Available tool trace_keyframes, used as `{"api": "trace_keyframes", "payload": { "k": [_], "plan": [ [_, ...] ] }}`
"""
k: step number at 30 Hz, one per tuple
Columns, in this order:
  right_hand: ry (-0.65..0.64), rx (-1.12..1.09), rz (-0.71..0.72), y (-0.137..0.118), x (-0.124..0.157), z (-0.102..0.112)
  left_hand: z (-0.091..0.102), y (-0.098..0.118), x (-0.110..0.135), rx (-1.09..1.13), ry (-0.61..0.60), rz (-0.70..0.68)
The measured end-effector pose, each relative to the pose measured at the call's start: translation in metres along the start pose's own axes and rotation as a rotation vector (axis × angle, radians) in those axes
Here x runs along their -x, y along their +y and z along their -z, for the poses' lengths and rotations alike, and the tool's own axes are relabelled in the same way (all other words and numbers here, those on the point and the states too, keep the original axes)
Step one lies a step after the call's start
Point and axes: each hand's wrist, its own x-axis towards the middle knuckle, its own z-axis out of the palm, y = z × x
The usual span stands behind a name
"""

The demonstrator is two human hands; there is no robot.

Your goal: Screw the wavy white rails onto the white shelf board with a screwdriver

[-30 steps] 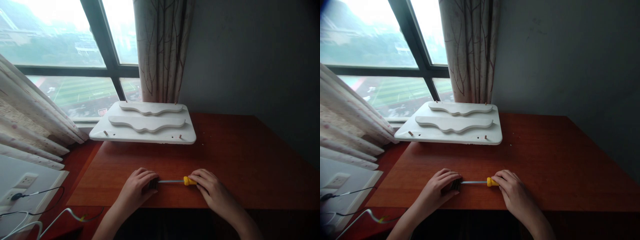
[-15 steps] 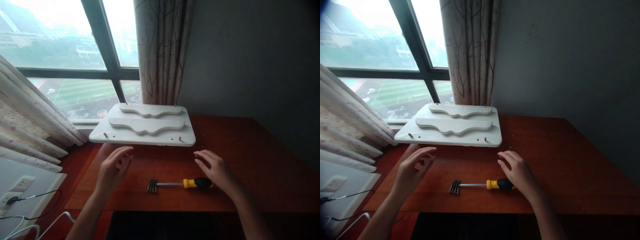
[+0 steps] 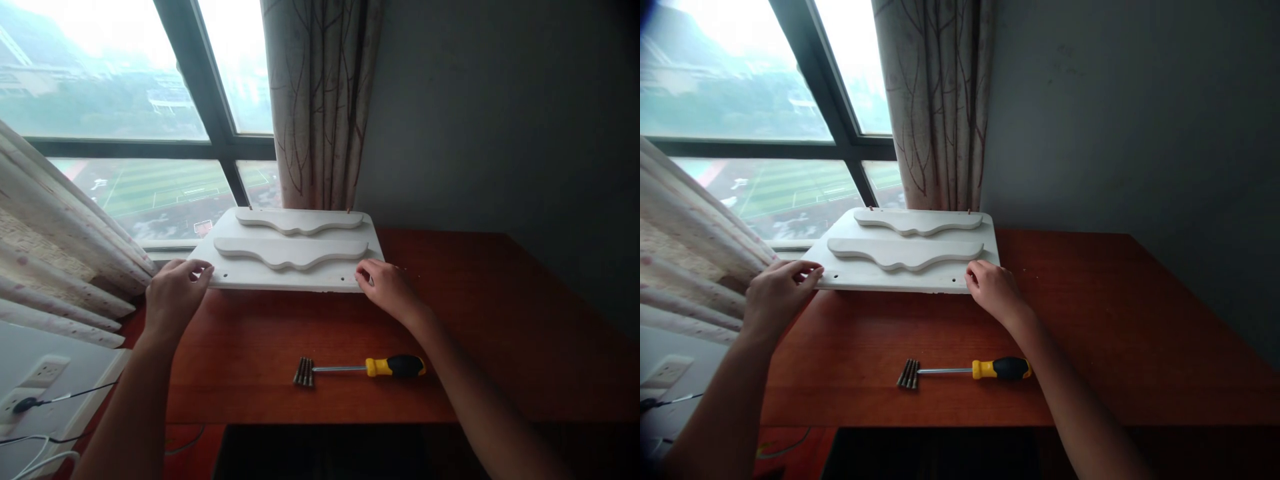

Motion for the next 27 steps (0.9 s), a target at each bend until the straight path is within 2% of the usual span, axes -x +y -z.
{"api": "trace_keyframes", "payload": {
  "k": [5,9,20,27],
  "plan": [
    [0.011,0.009,0.007,0.003,-0.001,-0.006,-0.005,-0.012,0.0,0.068,-0.04,0.027],
    [0.022,0.004,0.019,0.009,0.001,-0.007,-0.009,-0.009,0.003,0.079,-0.012,-0.018],
    [0.082,-0.03,-0.003,0.049,0.04,0.011,-0.013,0.033,0.039,0.241,0.012,-0.145],
    [0.144,-0.007,-0.06,0.055,0.076,0.026,-0.009,0.056,0.06,0.264,-0.015,-0.197]
  ]
}}
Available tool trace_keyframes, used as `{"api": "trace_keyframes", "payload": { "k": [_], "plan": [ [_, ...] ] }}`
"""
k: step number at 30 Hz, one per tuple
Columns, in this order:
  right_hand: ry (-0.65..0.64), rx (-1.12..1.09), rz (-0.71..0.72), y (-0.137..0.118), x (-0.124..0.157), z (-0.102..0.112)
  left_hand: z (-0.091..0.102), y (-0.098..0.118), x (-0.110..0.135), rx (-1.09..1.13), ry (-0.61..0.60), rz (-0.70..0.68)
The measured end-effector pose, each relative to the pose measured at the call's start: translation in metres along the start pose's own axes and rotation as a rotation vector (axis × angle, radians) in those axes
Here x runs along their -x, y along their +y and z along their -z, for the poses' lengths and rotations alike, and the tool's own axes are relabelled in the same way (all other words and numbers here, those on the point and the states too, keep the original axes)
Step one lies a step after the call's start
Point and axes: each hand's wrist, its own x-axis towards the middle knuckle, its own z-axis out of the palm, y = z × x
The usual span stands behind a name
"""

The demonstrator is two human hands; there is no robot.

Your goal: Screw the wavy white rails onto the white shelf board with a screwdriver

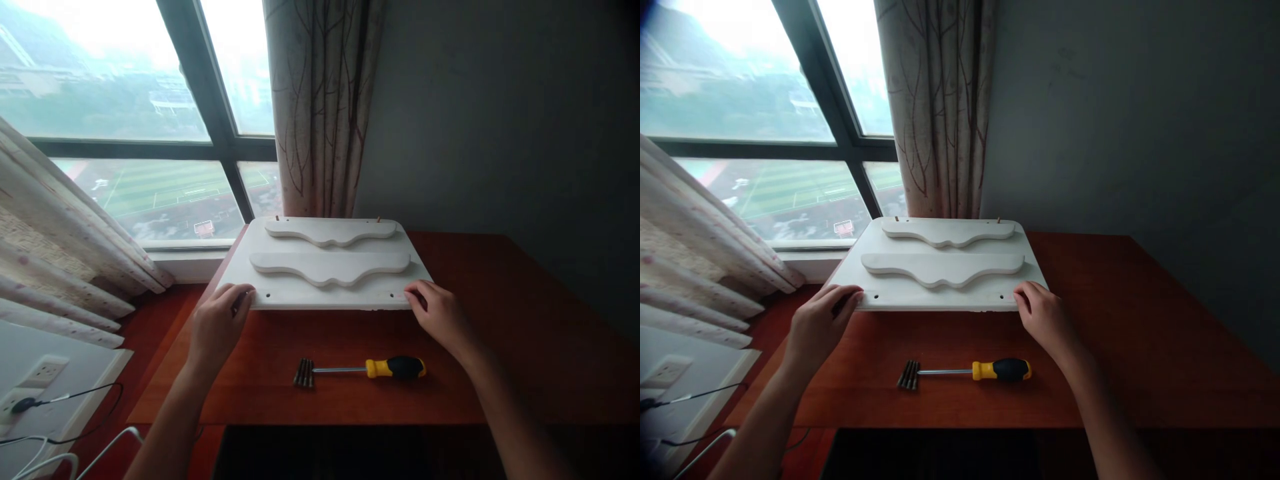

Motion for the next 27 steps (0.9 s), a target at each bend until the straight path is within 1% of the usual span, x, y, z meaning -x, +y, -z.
{"api": "trace_keyframes", "payload": {
  "k": [6,10,14,17,21,24,27],
  "plan": [
    [0.0,0.013,-0.049,-0.002,0.027,0.013,0.0,0.015,0.009,0.004,-0.005,-0.021],
    [-0.011,-0.003,-0.078,-0.006,0.041,0.02,0.004,0.02,0.018,-0.008,-0.012,-0.038],
    [-0.023,-0.027,-0.089,-0.011,0.051,0.025,0.011,0.022,0.029,-0.005,-0.012,-0.018],
    [-0.019,-0.027,-0.073,-0.013,0.057,0.028,0.016,0.023,0.036,-0.006,-0.018,-0.035],
    [-0.029,-0.014,-0.072,-0.014,0.06,0.03,0.021,0.025,0.043,0.002,0.004,-0.064],
    [-0.038,-0.002,-0.065,-0.013,0.062,0.03,0.024,0.026,0.044,0.0,-0.009,-0.053],
    [-0.03,0.011,-0.054,-0.011,0.062,0.03,0.026,0.024,0.044,0.036,-0.048,-0.023]
  ]
}}
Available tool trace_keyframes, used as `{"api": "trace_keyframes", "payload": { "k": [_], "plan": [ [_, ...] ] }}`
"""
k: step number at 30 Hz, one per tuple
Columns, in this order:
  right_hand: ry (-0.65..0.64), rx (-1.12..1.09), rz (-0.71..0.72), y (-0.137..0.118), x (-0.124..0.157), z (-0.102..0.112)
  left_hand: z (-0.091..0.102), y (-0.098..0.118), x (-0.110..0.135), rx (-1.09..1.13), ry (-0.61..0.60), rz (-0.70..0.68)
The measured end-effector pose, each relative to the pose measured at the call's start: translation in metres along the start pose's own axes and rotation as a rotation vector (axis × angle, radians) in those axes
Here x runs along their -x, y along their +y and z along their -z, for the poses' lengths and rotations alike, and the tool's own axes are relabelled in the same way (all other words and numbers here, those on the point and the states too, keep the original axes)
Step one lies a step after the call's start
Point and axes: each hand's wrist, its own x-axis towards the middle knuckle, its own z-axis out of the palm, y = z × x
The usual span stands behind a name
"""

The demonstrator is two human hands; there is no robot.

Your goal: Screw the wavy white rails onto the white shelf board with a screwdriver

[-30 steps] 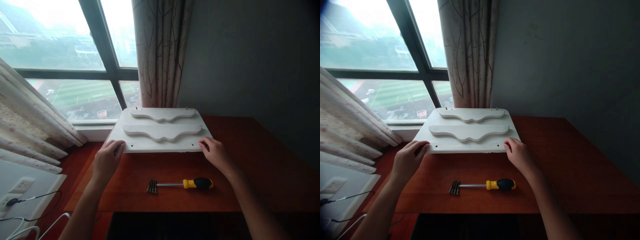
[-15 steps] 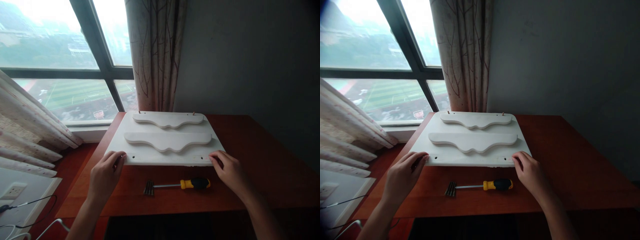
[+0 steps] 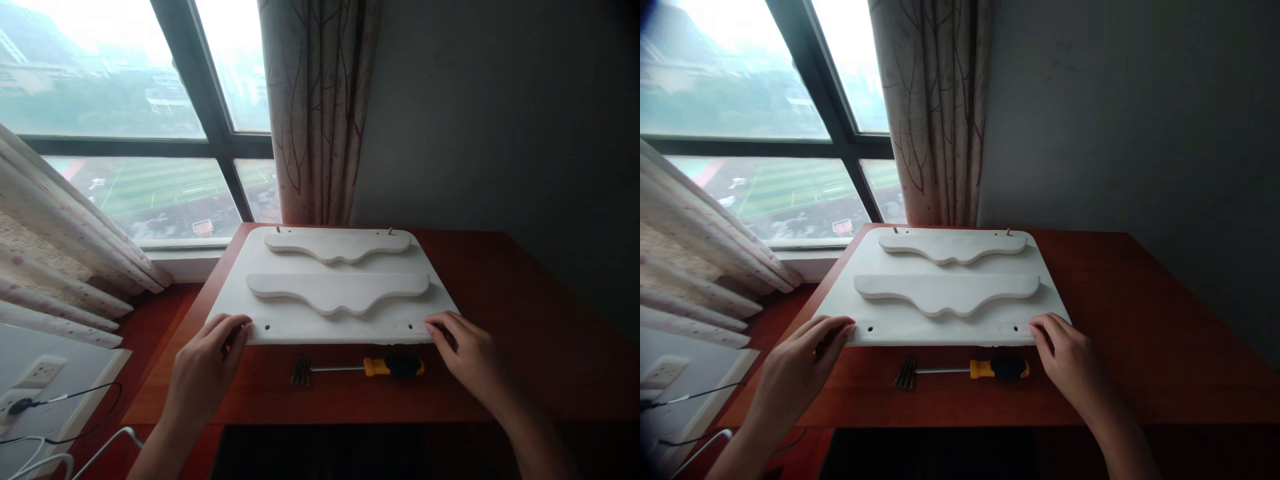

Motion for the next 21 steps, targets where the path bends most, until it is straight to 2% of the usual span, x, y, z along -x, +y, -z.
{"api": "trace_keyframes", "payload": {
  "k": [4,8,14,21],
  "plan": [
    [0.004,-0.007,0.002,-0.0002,-0.0008,0.0004,0.0004,-0.0049,-0.0016,0.059,-0.035,0.037],
    [0.0,-0.014,-0.002,-0.0019,-0.0011,0.0023,-0.0013,-0.0048,-0.0037,0.028,-0.042,0.037],
    [-0.021,-0.018,-0.006,0.0008,-0.001,0.0019,0.0018,0.0011,-0.0059,0.02,-0.013,0.02],
    [0.015,0.003,-0.003,0.0004,-0.0053,0.0046,0.0062,-0.0008,-0.0067,0.035,0.0,0.003]
  ]
}}
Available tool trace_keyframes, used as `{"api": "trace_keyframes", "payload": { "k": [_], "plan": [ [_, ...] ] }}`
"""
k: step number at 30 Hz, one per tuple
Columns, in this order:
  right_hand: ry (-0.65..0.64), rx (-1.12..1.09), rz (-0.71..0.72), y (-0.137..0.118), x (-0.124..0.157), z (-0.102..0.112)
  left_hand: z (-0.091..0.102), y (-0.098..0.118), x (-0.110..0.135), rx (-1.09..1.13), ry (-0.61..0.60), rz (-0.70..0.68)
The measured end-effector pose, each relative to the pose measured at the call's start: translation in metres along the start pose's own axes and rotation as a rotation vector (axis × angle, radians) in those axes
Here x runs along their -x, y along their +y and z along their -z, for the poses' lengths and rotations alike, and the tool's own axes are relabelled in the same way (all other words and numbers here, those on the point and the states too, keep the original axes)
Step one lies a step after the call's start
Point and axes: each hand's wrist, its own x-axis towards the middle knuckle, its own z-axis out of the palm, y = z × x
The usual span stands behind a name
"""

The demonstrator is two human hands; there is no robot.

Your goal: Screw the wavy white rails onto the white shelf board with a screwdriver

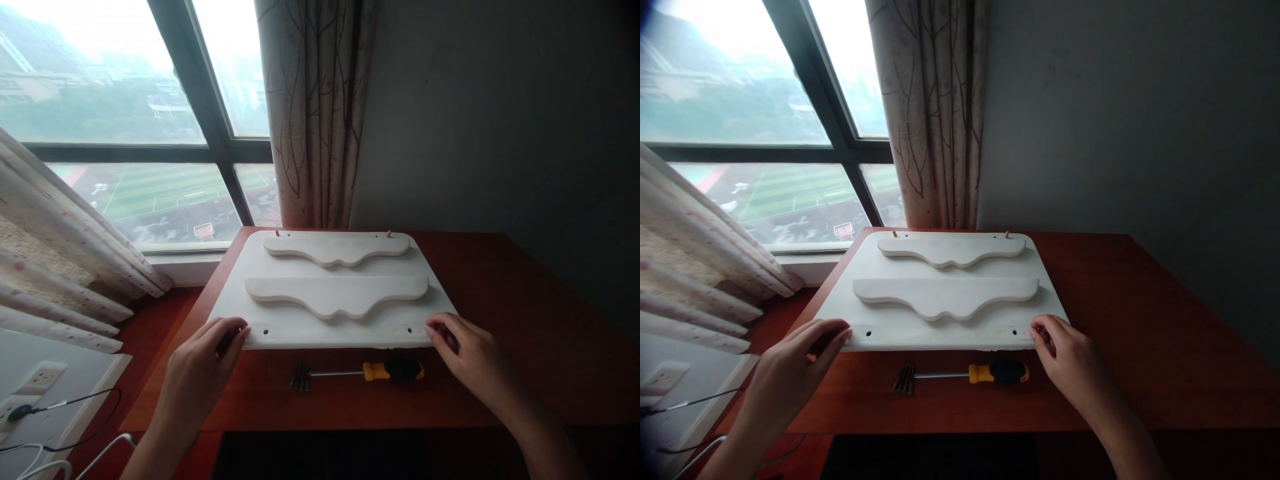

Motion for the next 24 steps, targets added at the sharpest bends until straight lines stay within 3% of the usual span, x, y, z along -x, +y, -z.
{"api": "trace_keyframes", "payload": {
  "k": [11,20,24],
  "plan": [
    [-0.037,0.04,0.03,-0.002,-0.004,0.004,0.004,0.001,-0.001,-0.073,0.02,-0.061],
    [-0.166,0.008,0.03,0.006,-0.01,0.012,0.008,-0.006,-0.006,-0.087,-0.063,-0.093],
    [-0.071,0.008,0.073,0.013,-0.024,0.015,0.015,-0.011,-0.014,-0.084,-0.034,-0.051]
  ]
}}
